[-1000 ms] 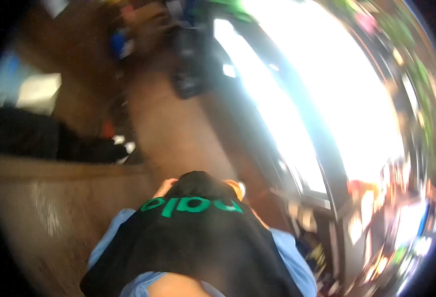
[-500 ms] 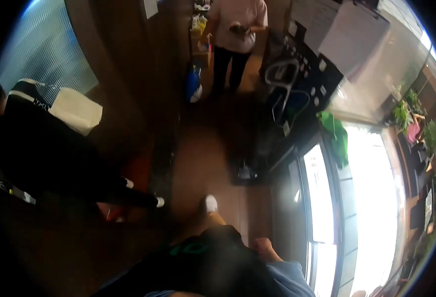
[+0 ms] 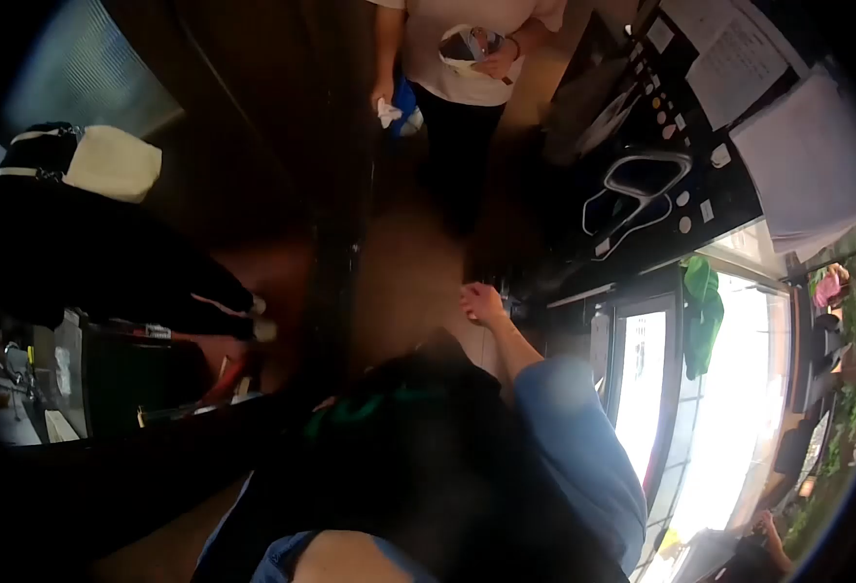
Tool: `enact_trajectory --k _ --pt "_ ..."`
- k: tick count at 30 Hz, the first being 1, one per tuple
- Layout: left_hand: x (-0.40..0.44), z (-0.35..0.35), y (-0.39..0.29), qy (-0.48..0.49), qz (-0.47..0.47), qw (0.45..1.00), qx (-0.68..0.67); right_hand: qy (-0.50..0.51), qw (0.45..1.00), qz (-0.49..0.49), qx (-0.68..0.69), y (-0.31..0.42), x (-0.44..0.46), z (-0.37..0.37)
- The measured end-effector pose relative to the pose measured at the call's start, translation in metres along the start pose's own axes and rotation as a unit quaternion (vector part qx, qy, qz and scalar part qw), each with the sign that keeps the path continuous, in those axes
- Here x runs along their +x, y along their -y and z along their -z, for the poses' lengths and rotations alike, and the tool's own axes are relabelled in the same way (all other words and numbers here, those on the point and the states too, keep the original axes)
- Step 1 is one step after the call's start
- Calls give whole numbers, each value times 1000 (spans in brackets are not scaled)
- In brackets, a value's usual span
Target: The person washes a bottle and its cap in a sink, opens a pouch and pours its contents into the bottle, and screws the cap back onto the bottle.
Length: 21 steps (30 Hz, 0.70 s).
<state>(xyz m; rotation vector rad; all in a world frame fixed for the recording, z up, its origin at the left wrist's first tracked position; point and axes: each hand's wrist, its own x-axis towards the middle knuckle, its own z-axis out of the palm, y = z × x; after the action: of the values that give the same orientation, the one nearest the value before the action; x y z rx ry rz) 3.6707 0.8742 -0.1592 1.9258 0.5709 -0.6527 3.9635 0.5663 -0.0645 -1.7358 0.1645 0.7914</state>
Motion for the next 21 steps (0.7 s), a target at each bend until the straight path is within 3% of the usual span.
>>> enact_trajectory --k 1,3,4,6,7,10,14,17,20,21 --pt "5 6 -6 -1 1 1000 -5 21 1000 12 -2 -6 8 -7" --pt "13 13 -9 -3 6 1000 -13 85 978 29 -190 -45 22 -12" --pt "16 16 -12 -2 8 1000 -17 149 899 145 -386 -62 22 -12" --pt "19 21 -21 1 10 1000 -16 168 804 217 -528 -130 16 -4" --pt "20 25 -27 6 9 1000 -12 131 839 179 -496 -166 14 0" --pt "43 32 -23 17 15 1000 -7 215 794 59 -565 -146 -39 20" --pt "72 49 -38 39 25 999 7 189 789 20 -584 -248 -16 85" --pt "92 64 -58 47 16 999 14 169 810 -80 -556 -122 -32 88" --pt "101 90 -127 66 -46 996 24 118 887 -5 -447 -137 38 100" --pt "98 103 -171 79 -87 993 25 115 917 -125 -360 -108 68 86"
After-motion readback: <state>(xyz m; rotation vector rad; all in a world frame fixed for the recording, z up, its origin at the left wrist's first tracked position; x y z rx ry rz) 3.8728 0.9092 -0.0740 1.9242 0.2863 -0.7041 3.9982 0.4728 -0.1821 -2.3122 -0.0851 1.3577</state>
